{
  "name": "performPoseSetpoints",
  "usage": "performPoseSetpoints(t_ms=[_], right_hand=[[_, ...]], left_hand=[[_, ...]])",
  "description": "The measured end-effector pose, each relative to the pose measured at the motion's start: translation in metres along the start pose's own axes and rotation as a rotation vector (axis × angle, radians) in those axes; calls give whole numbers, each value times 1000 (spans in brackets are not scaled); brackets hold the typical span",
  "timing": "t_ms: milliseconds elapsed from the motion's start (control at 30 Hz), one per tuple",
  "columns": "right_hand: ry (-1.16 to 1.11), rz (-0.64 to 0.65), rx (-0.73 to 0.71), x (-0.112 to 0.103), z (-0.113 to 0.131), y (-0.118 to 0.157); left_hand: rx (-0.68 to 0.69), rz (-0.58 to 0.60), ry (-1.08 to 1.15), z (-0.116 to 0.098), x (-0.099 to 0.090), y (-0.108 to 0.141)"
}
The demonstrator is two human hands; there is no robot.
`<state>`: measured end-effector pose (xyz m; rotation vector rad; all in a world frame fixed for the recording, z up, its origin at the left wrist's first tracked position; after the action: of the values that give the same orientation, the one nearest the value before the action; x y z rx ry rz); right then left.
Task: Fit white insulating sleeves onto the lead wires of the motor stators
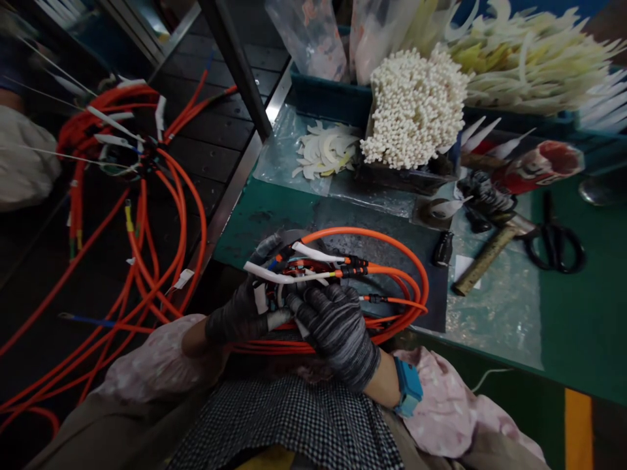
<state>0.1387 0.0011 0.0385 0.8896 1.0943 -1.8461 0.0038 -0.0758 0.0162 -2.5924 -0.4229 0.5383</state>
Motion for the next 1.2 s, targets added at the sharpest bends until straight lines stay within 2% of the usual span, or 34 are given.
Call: performPoseSetpoints(t_ms=[200,367,533,767,1000,1200], right_hand=[[-65,2,-18,-4,-2,-5],[-55,27,-44,-4,-1,-8],[33,125,-2,8,-2,-4],[-43,-35,19,5,-2,3],[-53,-18,9,-1,1,-3],[-95,33,-31,6,-4,4]], left_hand=[[-33,55,-61,3,1,6],[11,-1,-46,-3,3,2],[17,-11,-36,-6,2,-1],[-51,-5,-94,-2,-2,6],[-49,-8,-102,-3,-1,8],[-51,-2,-189,-3,0,9]])
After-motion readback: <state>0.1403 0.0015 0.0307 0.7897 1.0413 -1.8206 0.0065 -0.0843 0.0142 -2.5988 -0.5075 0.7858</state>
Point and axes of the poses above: each hand's wrist, its own y-axis away from the middle knuckle, its own x-axis out of the palm, z = x × y, the point moved 8 cm from there along -y, towards the middle knuckle, and after that the axes turned 14 degrees about x, right-handed, at the moved point
